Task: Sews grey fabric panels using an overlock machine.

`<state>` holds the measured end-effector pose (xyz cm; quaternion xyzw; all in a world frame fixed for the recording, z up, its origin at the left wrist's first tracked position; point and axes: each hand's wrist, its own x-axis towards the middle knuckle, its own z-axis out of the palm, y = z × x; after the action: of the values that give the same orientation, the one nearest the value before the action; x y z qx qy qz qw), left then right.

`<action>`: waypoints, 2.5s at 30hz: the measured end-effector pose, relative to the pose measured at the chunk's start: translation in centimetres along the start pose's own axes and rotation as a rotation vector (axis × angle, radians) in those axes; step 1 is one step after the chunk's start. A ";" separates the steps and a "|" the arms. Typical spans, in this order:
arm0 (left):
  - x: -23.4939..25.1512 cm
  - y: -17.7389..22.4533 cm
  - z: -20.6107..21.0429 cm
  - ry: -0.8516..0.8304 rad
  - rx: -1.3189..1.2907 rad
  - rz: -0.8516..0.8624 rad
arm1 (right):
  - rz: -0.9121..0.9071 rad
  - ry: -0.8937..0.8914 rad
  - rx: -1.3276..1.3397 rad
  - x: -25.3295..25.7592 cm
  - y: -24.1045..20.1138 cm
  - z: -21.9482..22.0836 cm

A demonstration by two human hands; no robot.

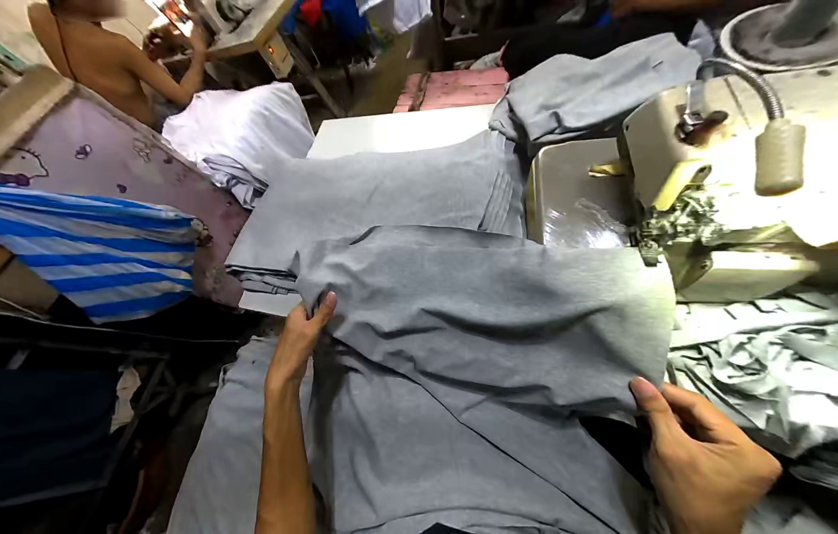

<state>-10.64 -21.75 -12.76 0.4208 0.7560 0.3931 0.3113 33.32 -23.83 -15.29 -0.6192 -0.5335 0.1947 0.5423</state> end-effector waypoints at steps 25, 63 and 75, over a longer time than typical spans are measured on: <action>0.3 -1.1 2.7 0.112 -0.380 -0.005 | 0.038 -0.002 0.135 -0.2 1.1 0.4; -1.3 -0.6 2.6 -0.042 -0.632 0.060 | 0.155 -0.086 0.170 -1.4 1.0 -0.6; -3.7 0.3 2.2 -0.193 -0.225 0.037 | 0.220 -0.089 0.145 -2.2 0.9 -0.5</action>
<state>-7.11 -24.24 -13.09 0.4331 0.6659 0.4386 0.4202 33.36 -25.80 -16.63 -0.6239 -0.4705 0.3183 0.5367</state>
